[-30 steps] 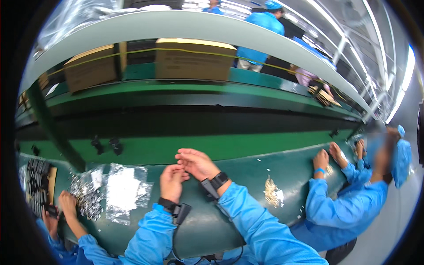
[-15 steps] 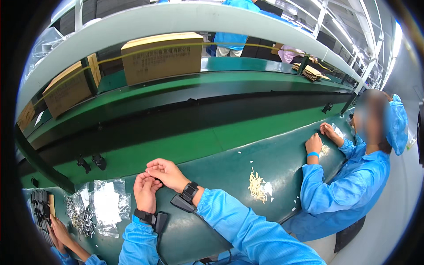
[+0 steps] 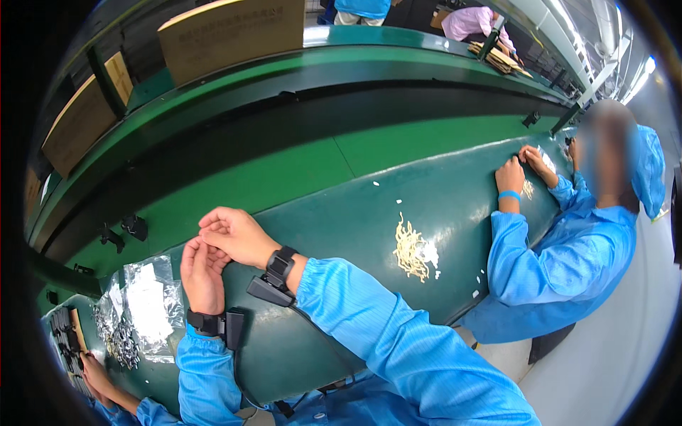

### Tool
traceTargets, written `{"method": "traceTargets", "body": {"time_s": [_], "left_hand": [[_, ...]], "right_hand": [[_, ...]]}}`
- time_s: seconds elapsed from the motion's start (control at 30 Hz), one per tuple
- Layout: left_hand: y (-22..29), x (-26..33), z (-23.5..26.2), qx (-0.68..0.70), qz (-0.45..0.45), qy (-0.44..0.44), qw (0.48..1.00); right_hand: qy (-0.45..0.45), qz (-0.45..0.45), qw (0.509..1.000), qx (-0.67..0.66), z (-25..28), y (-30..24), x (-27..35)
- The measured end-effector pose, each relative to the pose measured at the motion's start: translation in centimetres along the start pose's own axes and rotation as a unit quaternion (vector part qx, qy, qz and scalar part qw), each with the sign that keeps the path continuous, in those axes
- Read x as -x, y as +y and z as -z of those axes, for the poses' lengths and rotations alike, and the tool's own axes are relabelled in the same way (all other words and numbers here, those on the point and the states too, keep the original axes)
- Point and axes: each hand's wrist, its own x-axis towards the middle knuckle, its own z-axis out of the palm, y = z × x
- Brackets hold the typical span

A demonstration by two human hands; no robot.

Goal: The recorder is assembling small electronic components on a factory production line.

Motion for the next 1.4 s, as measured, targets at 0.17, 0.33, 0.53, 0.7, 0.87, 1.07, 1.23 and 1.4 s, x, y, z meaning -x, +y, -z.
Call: {"method": "traceTargets", "body": {"time_s": [0.17,0.33,0.53,0.7,0.87,1.07,1.23,1.4], "left_hand": [[0.2,0.0,1.2,-0.016,-0.007,-0.01,1.0],[0.5,0.3,-0.4,-0.039,-0.009,0.004,0.999],[0.6,0.3,-0.2,-0.035,-0.013,0.006,0.999],[0.5,0.4,0.1,-0.026,-0.015,0.013,0.999],[0.5,0.2,-0.5,-0.025,-0.01,0.012,1.0],[0.5,0.4,0.0,-0.029,-0.01,0.006,1.0],[0.7,0.4,-1.0,-0.027,-0.014,0.01,0.999],[0.4,0.4,-0.6,-0.027,-0.011,0.014,0.999]], "right_hand": [[0.008,0.008,1.0,0.002,-0.5,0.0,-0.1],[0.006,0.01,1.0,0.02,0.1,0.1,-0.2],[-0.001,0.009,1.0,0.017,0.0,-0.4,0.0],[-0.014,0.002,1.0,0.024,-0.3,-0.1,-0.2],[-0.002,-0.005,1.0,-0.007,-0.1,-0.2,0.0],[-0.014,-0.006,1.0,0.017,-0.4,0.2,-0.4],[-0.016,-0.037,0.999,0.006,-0.1,-1.1,0.1],[-0.008,-0.015,1.0,0.012,-0.2,0.1,-0.2]]}}
